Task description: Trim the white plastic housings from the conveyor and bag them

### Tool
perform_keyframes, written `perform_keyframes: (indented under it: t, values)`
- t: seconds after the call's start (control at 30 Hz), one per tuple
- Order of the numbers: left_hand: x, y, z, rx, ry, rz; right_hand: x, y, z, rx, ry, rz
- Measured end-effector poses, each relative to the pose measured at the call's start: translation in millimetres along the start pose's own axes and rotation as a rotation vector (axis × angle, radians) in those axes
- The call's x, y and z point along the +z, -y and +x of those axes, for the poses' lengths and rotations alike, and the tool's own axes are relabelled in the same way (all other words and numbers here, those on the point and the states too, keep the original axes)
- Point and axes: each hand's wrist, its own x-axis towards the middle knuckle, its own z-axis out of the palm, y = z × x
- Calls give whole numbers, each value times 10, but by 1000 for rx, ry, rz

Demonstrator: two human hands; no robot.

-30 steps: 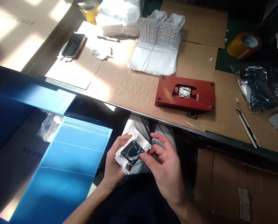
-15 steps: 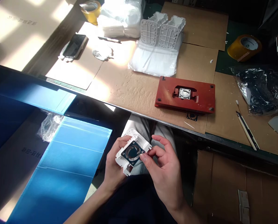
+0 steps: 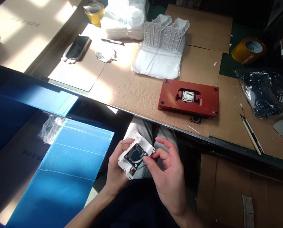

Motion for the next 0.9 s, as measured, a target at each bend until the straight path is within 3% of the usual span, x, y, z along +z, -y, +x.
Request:
perform_keyframes:
  t: [0.43, 0.6, 0.73, 0.8, 0.9]
  values:
    - [8, -11, 4, 43, -7, 30, -44, -3, 45, 9, 47, -87]
    - [23, -14, 2, 119, -28, 69, -49, -84, 133, -195, -65, -321]
    - [36, -22, -2, 128, -33, 89, -11, -103, 172, -200, -61, -452]
    - [27, -39, 10, 100, -28, 71, -9, -81, 177, -208, -29, -424]
    - [-25, -92, 50, 11, -30, -29, -82, -70, 194, -282, -9, -213]
